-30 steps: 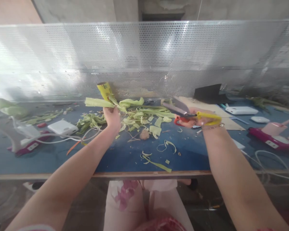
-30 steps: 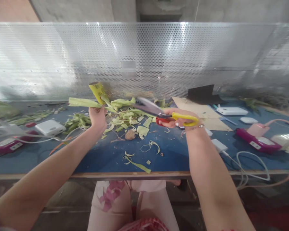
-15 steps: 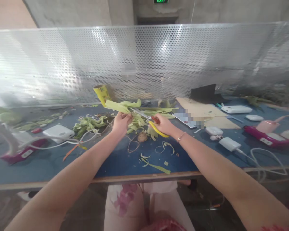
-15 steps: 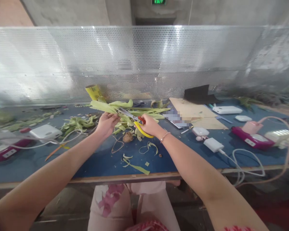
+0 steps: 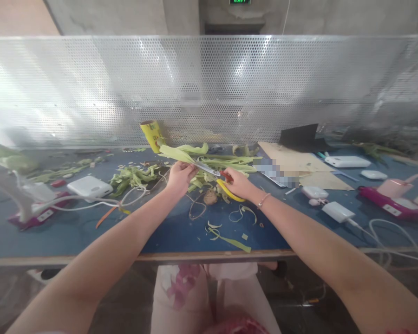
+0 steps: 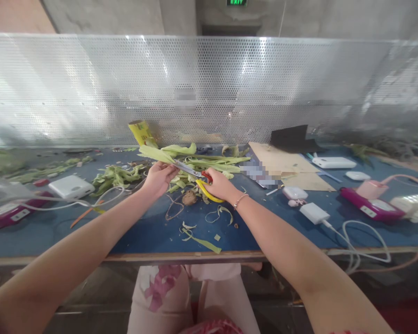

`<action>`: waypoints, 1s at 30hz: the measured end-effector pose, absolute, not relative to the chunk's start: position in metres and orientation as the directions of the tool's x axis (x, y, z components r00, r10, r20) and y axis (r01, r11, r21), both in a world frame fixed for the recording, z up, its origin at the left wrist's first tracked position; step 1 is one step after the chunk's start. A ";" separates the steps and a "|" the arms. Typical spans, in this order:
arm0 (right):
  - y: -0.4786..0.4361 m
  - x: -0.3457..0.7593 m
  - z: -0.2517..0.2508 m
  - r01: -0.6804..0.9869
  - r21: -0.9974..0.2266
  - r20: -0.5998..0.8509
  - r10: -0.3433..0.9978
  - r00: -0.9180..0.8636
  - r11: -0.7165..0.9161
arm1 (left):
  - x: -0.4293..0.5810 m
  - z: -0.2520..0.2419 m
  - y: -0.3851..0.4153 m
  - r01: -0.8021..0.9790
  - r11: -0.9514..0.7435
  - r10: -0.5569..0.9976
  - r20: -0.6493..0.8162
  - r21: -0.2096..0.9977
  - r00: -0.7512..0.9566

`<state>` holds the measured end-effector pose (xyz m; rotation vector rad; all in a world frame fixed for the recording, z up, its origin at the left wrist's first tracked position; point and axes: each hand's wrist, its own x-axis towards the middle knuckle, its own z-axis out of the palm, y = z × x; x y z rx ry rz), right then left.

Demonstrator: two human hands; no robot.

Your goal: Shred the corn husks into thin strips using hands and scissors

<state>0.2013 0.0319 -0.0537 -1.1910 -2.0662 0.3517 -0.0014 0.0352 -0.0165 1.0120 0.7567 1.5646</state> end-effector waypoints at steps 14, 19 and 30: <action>0.039 0.204 -0.058 0.630 -0.533 0.479 0.815 -0.326 0.566 | -0.004 -0.022 0.043 -0.495 -0.203 0.979 0.180 0.845 -0.094; 0.036 0.203 -0.054 0.652 -0.516 0.471 0.819 -0.327 0.556 | -0.004 -0.020 0.043 -0.488 -0.181 0.983 0.148 0.854 -0.106; 0.027 0.203 -0.043 0.738 -0.404 0.387 0.832 -0.397 0.540 | -0.005 -0.021 0.045 -0.496 -0.174 0.984 0.137 0.851 -0.111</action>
